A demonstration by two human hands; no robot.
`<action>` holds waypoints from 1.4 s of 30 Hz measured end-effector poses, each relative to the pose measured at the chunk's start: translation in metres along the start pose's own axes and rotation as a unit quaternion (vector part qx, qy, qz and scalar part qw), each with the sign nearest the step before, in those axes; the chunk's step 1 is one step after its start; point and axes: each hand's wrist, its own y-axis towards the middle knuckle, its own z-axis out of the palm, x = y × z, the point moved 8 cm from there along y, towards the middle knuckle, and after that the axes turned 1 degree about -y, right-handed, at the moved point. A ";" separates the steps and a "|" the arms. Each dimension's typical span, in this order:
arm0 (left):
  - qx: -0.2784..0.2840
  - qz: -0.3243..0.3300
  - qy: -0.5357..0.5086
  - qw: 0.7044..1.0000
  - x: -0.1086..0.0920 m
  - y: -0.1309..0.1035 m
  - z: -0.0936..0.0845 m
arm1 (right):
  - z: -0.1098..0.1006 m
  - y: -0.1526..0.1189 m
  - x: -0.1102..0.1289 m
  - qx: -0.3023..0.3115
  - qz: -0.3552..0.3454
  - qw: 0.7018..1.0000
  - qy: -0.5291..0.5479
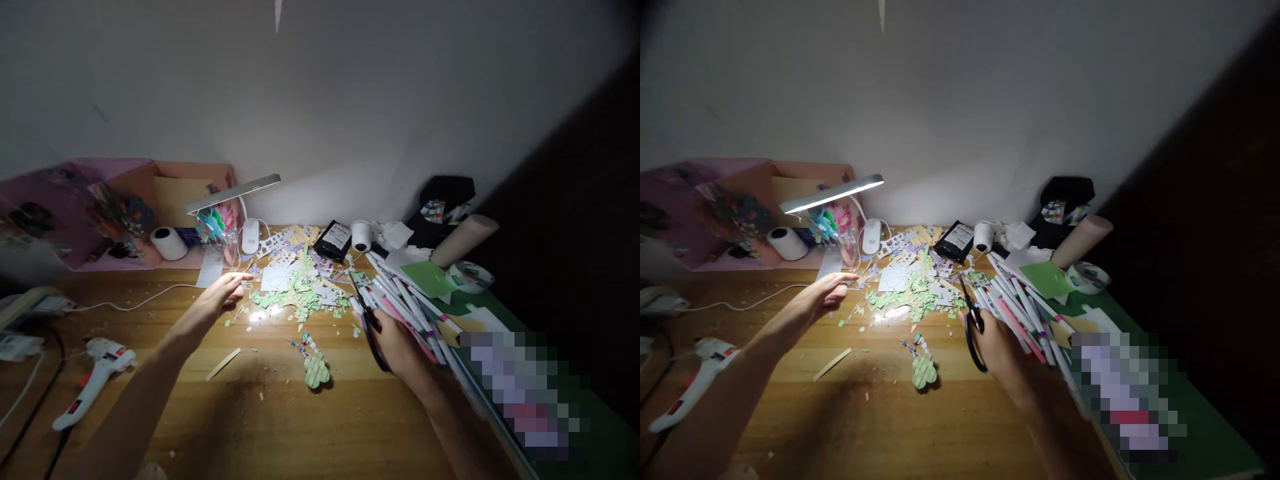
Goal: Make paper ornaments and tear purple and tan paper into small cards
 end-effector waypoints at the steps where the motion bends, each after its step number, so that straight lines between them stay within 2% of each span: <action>1: 0.007 -0.014 -0.054 0.998 0.004 -0.008 0.000 | 0.001 0.012 0.000 -0.024 0.011 0.998 -0.049; 4: 0.002 -0.029 -0.150 0.988 0.015 -0.028 -0.002 | 0.007 0.045 0.007 -0.080 0.026 0.960 -0.268; 7: -0.036 0.004 -0.149 0.988 0.018 -0.046 -0.010 | 0.014 0.068 0.007 -0.094 0.032 0.926 -0.365; 10: -0.071 0.036 -0.120 0.990 0.017 -0.062 -0.018 | 0.015 0.079 -0.002 -0.111 0.044 0.907 -0.405; 12: -0.082 0.035 -0.106 0.990 0.019 -0.070 -0.020 | 0.015 0.083 -0.009 -0.127 0.038 0.896 -0.423; 14: -0.075 0.020 -0.102 0.992 0.023 -0.076 -0.017 | 0.015 0.086 -0.016 -0.140 0.032 0.887 -0.440; 17: -0.046 -0.001 -0.122 0.991 0.032 -0.081 -0.008 | 0.021 0.087 -0.021 -0.128 0.017 0.874 -0.469; 19: -0.023 -0.011 -0.144 0.989 0.040 -0.084 0.000 | 0.027 0.080 -0.008 -0.127 -0.013 0.870 -0.476; 21: -0.008 -0.022 -0.164 0.986 0.049 -0.087 0.010 | 0.040 0.065 0.024 -0.134 -0.077 0.886 -0.437; 22: 0.001 -0.029 -0.172 0.985 0.054 -0.088 0.017 | 0.051 0.054 0.045 -0.120 -0.123 0.904 -0.390; 23: 0.011 -0.037 -0.179 0.983 0.059 -0.089 0.023 | 0.067 0.042 0.067 -0.077 -0.174 0.928 -0.320; 24: 0.023 -0.048 -0.185 0.981 0.065 -0.090 0.031 | 0.087 0.028 0.087 -0.002 -0.212 0.947 -0.242; 25: 0.035 -0.061 -0.191 0.979 0.071 -0.091 0.037 | 0.112 0.013 0.101 0.115 -0.221 0.953 -0.174; 26: 0.043 -0.074 -0.197 0.977 0.077 -0.092 0.042 | 0.135 -0.004 0.111 0.226 -0.205 0.945 -0.114; 27: 0.044 -0.083 -0.199 0.975 0.083 -0.093 0.045 | 0.152 -0.018 0.117 0.300 -0.181 0.935 -0.060; 28: 0.040 -0.087 -0.199 0.975 0.087 -0.094 0.045 | 0.164 -0.028 0.121 0.335 -0.156 0.929 -0.022; 30: 0.028 -0.083 -0.186 0.979 0.093 -0.097 0.040 | 0.175 -0.034 0.117 0.340 -0.101 0.935 0.021; 32: 0.025 -0.074 -0.151 0.985 0.096 -0.100 0.033 | 0.176 -0.033 0.106 0.322 -0.060 0.944 0.032; 35: 0.050 -0.071 -0.102 0.991 0.097 -0.105 0.032 | 0.171 -0.036 0.097 0.327 -0.050 0.943 0.041; 39: 0.103 -0.070 -0.077 0.989 0.094 -0.111 0.049 | 0.161 -0.055 0.104 0.334 -0.089 0.937 0.047; 42: 0.129 -0.085 -0.044 0.987 0.095 -0.117 0.064 | 0.153 -0.070 0.102 0.299 -0.099 0.949 0.017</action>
